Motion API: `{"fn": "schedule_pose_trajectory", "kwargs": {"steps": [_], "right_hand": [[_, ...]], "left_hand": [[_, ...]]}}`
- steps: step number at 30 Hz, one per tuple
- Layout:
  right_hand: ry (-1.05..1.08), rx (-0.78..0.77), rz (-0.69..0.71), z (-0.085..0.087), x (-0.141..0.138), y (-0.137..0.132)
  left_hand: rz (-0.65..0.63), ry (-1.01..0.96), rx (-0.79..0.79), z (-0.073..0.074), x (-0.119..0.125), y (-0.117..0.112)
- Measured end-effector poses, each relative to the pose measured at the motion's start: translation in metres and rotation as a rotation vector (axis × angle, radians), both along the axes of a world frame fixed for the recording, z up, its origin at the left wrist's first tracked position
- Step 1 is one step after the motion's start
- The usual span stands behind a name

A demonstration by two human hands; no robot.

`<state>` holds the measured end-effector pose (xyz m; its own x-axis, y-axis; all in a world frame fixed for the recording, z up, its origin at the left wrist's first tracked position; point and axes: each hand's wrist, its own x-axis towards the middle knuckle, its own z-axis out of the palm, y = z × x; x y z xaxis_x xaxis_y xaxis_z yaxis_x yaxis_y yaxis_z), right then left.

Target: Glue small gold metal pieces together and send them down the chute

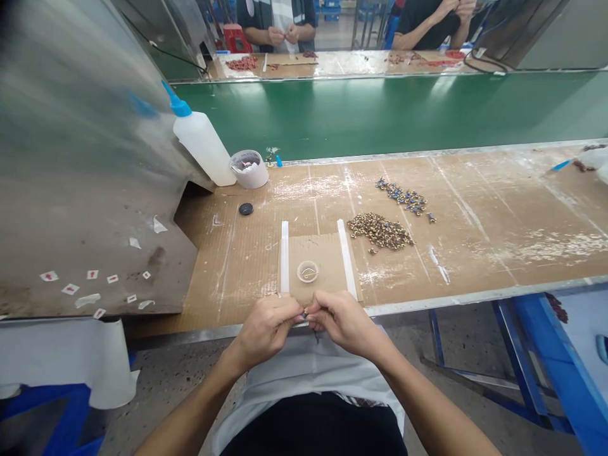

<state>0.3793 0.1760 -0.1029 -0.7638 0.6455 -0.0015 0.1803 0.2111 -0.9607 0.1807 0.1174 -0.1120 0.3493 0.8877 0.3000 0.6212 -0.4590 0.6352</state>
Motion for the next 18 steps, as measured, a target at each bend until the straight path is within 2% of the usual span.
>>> {"fn": "schedule_pose_trajectory", "kwargs": {"steps": [8, 18], "right_hand": [[-0.06, 0.017, 0.029, 0.0024, 0.0003, 0.0019], [-0.059, -0.057, 0.02, 0.0015, -0.001, 0.0026]], "left_hand": [[0.014, 0.048, 0.028, 0.0001, 0.0013, -0.0005], [0.025, 0.077, 0.039, -0.001, 0.0012, -0.0013]]}}
